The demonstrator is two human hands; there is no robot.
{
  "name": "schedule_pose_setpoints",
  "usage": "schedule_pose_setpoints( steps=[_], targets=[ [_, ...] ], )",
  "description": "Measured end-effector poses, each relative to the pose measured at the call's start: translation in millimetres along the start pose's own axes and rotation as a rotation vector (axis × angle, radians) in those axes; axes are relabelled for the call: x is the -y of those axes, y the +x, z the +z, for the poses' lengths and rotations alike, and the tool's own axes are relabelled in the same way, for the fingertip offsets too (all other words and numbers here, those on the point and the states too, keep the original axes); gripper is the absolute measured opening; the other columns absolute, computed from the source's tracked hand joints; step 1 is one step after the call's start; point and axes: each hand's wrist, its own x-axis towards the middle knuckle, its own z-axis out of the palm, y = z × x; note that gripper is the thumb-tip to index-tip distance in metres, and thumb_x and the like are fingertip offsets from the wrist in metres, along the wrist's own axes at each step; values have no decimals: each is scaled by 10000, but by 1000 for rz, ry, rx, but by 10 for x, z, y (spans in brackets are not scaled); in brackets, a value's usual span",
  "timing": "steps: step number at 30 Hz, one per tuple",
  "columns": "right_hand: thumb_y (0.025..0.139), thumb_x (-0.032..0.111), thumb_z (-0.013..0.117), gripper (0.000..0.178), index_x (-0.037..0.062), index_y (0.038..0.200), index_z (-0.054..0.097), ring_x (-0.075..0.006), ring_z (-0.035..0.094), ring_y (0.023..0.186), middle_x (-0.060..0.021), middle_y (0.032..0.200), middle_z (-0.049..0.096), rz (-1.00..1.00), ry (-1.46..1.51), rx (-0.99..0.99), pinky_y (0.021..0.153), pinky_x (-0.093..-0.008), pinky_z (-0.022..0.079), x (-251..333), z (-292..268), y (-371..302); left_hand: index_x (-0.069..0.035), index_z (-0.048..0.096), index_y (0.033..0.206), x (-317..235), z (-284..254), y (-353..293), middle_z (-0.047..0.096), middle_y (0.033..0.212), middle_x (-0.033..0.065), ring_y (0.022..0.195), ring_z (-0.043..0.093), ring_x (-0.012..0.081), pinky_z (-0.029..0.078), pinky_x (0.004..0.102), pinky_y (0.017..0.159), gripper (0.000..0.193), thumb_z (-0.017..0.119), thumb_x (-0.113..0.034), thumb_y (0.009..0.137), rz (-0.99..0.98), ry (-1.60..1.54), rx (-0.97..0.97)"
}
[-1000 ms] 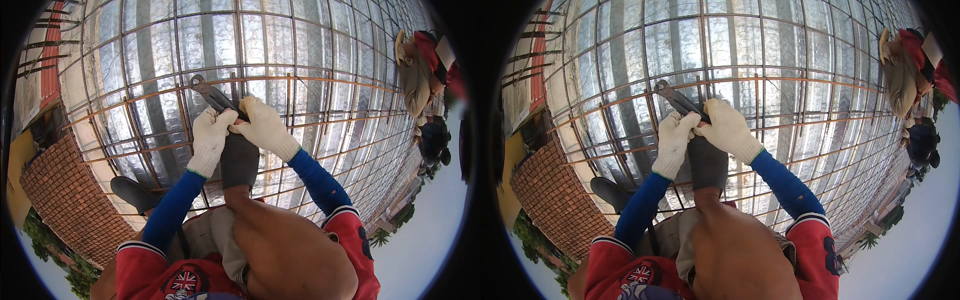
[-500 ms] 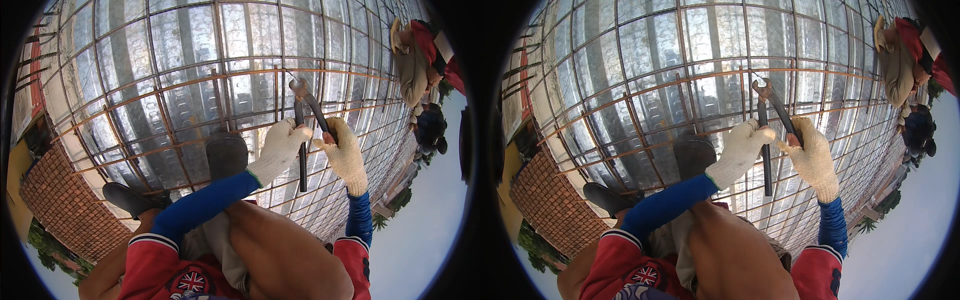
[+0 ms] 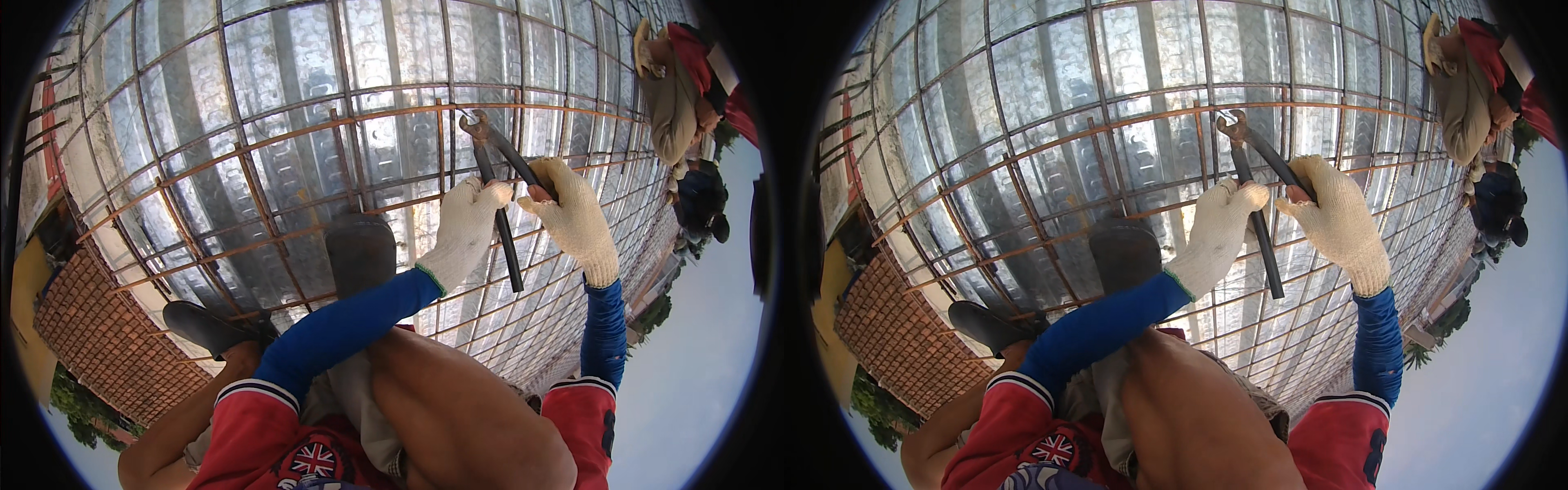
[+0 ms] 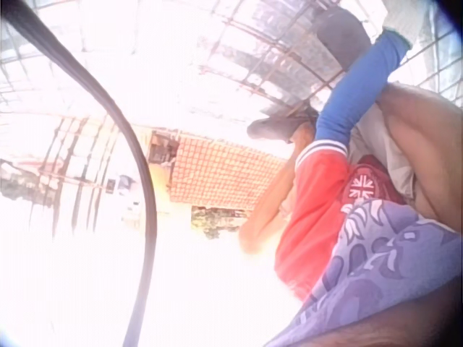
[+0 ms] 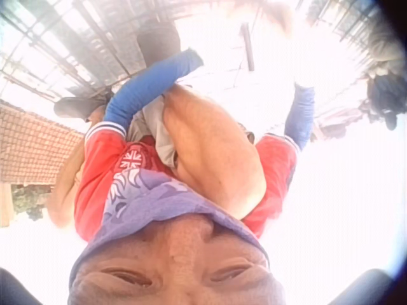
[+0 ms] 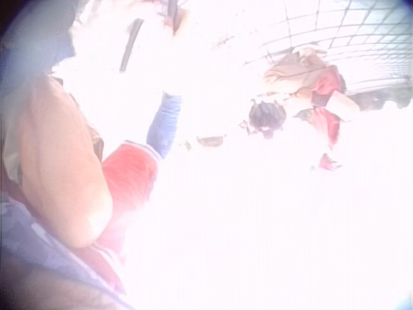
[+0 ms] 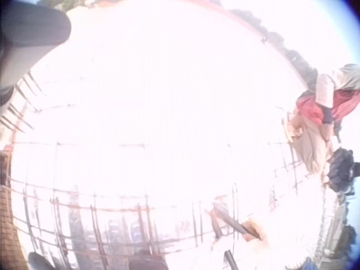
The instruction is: The person assembles a metal scaffolding structure by hand, using pliers to tighten wire ties at the joints. They repeatedly position rods, wrap wire, and twist the wire to secure the frame.
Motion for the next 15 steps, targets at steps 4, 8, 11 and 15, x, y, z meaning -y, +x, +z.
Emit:
schedule_pose_setpoints(
  steps=[4,8,11,15],
  targets=[
    [943,121,806,316,-12,1200,678,-157,606,750,-90,862,668,-30,48,-17,692,-334,515,4,47,130,-76,616,850,-132,-8,33,485,708,-19,558,476,84,408,295,461,277,730,-295,974,-34,-74,-24],
    [955,113,790,297,-5,1205,681,-131,606,751,-71,872,677,-10,29,-10,677,-333,514,54,75,123,-45,636,961,-236,-33,55,647,806,52,573,615,111,548,272,520,269,710,-297,1014,-67,-44,14],
    [954,137,798,336,0,1239,685,-182,684,775,-115,913,710,-75,-46,-85,701,-359,553,-11,134,21,-20,642,1014,-231,-14,78,733,878,109,570,671,141,585,264,529,315,724,-324,1017,-91,-62,81],
    [932,247,826,537,-26,1342,614,-320,768,842,-184,1000,722,-146,-192,-64,717,-423,614,170,46,-193,14,662,1064,-369,53,-18,733,822,117,565,675,167,507,265,502,423,748,-393,987,-121,-182,128]
  ],
)
